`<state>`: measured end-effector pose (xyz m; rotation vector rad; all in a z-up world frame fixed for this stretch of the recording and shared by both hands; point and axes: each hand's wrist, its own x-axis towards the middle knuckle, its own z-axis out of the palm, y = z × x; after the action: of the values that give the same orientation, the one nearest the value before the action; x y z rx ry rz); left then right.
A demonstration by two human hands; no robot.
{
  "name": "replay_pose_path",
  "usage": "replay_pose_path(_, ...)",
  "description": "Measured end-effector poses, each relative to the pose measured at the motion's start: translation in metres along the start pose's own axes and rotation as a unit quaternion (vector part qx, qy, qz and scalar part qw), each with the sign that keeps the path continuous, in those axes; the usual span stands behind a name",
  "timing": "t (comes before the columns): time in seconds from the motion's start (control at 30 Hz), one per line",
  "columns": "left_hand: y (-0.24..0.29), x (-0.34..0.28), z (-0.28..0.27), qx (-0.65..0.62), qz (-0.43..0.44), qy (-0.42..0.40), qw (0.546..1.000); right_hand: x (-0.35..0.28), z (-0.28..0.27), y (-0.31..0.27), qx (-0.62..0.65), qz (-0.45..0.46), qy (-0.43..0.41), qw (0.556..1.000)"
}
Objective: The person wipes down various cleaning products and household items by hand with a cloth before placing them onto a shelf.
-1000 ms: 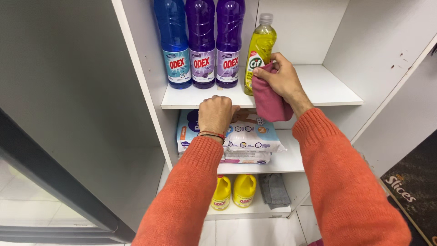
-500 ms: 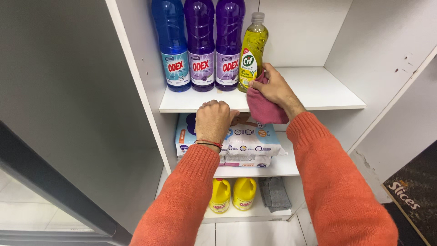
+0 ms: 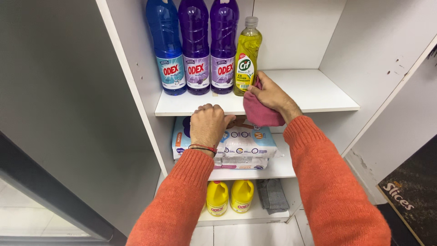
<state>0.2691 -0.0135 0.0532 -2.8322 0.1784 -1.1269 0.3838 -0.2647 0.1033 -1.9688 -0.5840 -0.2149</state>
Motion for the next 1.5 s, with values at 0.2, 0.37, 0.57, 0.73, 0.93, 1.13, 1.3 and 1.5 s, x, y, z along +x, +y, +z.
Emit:
replay_pose_path(0.2, -0.001, -0.003, -0.006, -0.005, 0.000, 0.007, 1.000, -0.013, -0.002, -0.032, -0.074, 0.071, 0.044, 0.994)
replay_pose_path(0.37, -0.001, -0.005, -0.010, -0.015, -0.006, 0.002, 1.000, -0.010, -0.008, -0.006, -0.119, 0.149, 0.137, 0.972)
replay_pose_path(0.57, 0.001, -0.004, 0.003, -0.009, -0.015, 0.026, 1.000, -0.018, 0.004, -0.049, -0.114, 0.139, 0.106, 0.978)
replay_pose_path(0.73, 0.004, -0.007, 0.005, -0.003, -0.015, 0.039, 0.999, -0.017, 0.008, -0.043, -0.146, 0.094, 0.082, 0.981)
replay_pose_path(0.93, 0.003, -0.010, 0.005, -0.001, -0.014, 0.049, 0.999, -0.005, 0.008, -0.024, -0.141, 0.100, 0.106, 0.979)
replay_pose_path(1.13, 0.003, -0.012, 0.008, -0.007, -0.016, 0.067, 0.998, 0.013, 0.004, -0.001, -0.182, 0.139, 0.113, 0.967)
replay_pose_path(1.3, 0.002, -0.012, -0.001, -0.012, -0.013, 0.054, 0.998, 0.016, 0.001, 0.003, -0.172, 0.132, 0.101, 0.971)
replay_pose_path(1.5, -0.001, -0.013, -0.003, -0.021, -0.007, 0.057, 0.998, 0.007, 0.002, -0.004, -0.094, 0.075, 0.075, 0.990)
